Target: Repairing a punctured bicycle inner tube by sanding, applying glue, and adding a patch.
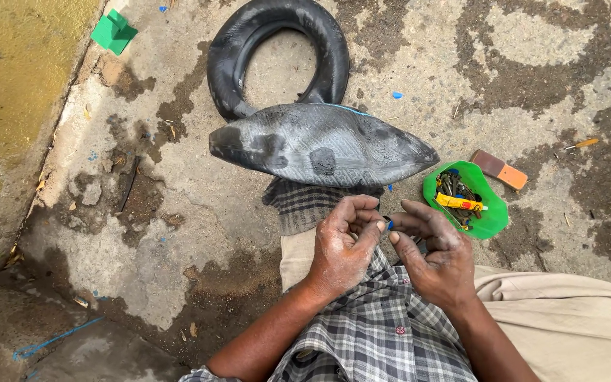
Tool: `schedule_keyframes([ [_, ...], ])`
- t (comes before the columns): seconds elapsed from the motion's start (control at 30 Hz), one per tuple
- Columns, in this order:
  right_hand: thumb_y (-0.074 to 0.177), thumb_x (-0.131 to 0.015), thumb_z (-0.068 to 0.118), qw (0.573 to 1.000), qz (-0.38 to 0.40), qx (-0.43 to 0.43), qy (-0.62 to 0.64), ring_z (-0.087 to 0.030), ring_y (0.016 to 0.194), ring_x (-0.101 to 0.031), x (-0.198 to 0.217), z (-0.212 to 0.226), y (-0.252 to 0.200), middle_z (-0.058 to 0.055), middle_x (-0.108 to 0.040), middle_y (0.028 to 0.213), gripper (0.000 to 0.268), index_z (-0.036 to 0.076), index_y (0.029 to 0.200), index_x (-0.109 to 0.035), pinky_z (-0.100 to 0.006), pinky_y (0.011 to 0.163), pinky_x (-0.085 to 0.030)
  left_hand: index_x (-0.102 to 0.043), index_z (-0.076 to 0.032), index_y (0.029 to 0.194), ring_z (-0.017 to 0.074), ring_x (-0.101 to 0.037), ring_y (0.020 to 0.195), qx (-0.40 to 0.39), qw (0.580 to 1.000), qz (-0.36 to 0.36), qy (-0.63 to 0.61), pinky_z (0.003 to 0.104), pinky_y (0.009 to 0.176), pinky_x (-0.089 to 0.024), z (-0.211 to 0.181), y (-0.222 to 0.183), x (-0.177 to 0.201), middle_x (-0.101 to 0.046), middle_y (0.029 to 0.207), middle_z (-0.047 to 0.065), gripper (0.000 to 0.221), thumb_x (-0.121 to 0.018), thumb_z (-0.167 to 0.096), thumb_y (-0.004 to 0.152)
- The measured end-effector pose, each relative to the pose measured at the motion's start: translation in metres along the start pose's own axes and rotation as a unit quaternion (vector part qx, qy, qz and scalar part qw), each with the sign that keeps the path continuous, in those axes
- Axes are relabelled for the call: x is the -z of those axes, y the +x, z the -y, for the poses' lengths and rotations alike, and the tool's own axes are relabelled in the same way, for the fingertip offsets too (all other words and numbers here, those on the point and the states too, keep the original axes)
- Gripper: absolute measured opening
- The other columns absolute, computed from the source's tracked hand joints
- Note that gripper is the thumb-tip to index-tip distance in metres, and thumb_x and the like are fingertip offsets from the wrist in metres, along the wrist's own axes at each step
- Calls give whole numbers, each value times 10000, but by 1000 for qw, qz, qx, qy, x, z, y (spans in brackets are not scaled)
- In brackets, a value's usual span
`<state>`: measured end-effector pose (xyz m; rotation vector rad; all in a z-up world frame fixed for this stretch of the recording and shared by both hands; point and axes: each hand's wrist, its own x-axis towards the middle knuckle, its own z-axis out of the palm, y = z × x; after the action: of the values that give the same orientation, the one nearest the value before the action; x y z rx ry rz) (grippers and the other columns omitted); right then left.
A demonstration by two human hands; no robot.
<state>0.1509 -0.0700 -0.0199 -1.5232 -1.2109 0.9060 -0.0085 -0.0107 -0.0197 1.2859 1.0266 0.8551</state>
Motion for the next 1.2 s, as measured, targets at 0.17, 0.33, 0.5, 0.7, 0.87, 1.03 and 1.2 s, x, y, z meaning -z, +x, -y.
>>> schedule_keyframes([
  [0.17, 926, -682, 2, 993, -10, -89, 71, -96, 814, -686, -1, -5, 4, -124, -762, 1039, 422, -23, 1335, -579, -220, 627, -542, -590, 25, 1249, 99, -673, 875, 10, 1000, 18, -6, 241, 750, -584, 7, -1, -3, -713, 1006, 103, 310, -696, -36, 963],
  [0.33, 969, -630, -30, 994, -40, -91, 54, -107, 804, -671, 2, -36, 3, -147, -741, 1028, 364, -31, 1330, -583, -226, 638, -535, -462, -9, 1204, 100, -640, 881, 48, 970, -34, -236, 243, 758, -572, 29, -1, -9, -647, 1018, 110, 310, -640, 29, 953],
  [0.5, 719, -771, 130, 910, 27, 73, -408, -306, 957, -717, 31, -101, 8, -293, -687, 1205, 620, 80, 1320, -628, -288, 756, -593, -472, -20, 1135, 103, -644, 802, 140, 935, -93, -312, 249, 700, -582, 31, 0, -6, -640, 989, 104, 262, -634, 40, 938],
  [0.7, 864, -791, 42, 953, -43, 158, -253, -270, 948, -747, 29, -32, -1, -135, -745, 1075, 441, 37, 1275, -633, -314, 815, -603, -491, -16, 1138, 90, -620, 689, 173, 936, -89, -294, 233, 600, -540, 28, 5, -2, -652, 933, 81, 272, -649, 14, 918],
  [0.87, 891, -808, -36, 914, -21, 346, -210, -217, 836, -722, 14, 7, 10, -67, -745, 962, 378, 32, 1220, -635, -309, 762, -583, -496, -9, 1152, 84, -613, 685, 166, 940, -85, -285, 240, 606, -553, 29, 4, -6, -642, 895, 72, 288, -656, 8, 914],
  [1.03, 733, -767, -104, 866, 25, 428, -257, -291, 832, -671, 14, 19, 21, -101, -735, 931, 451, 19, 1154, -662, -393, 724, -545, -499, -7, 1155, 80, -613, 721, 181, 932, -83, -302, 243, 610, -550, 23, 4, -4, -628, 901, 50, 294, -649, 18, 903],
  [1.2, 745, -767, -87, 876, 32, 405, -260, -302, 870, -664, 5, 18, 25, -117, -723, 925, 415, 1, 1133, -648, -414, 732, -547, -502, -8, 1156, 110, -629, 732, 189, 922, -71, -330, 264, 619, -562, 22, 4, 2, -636, 896, 79, 301, -652, 16, 896],
])
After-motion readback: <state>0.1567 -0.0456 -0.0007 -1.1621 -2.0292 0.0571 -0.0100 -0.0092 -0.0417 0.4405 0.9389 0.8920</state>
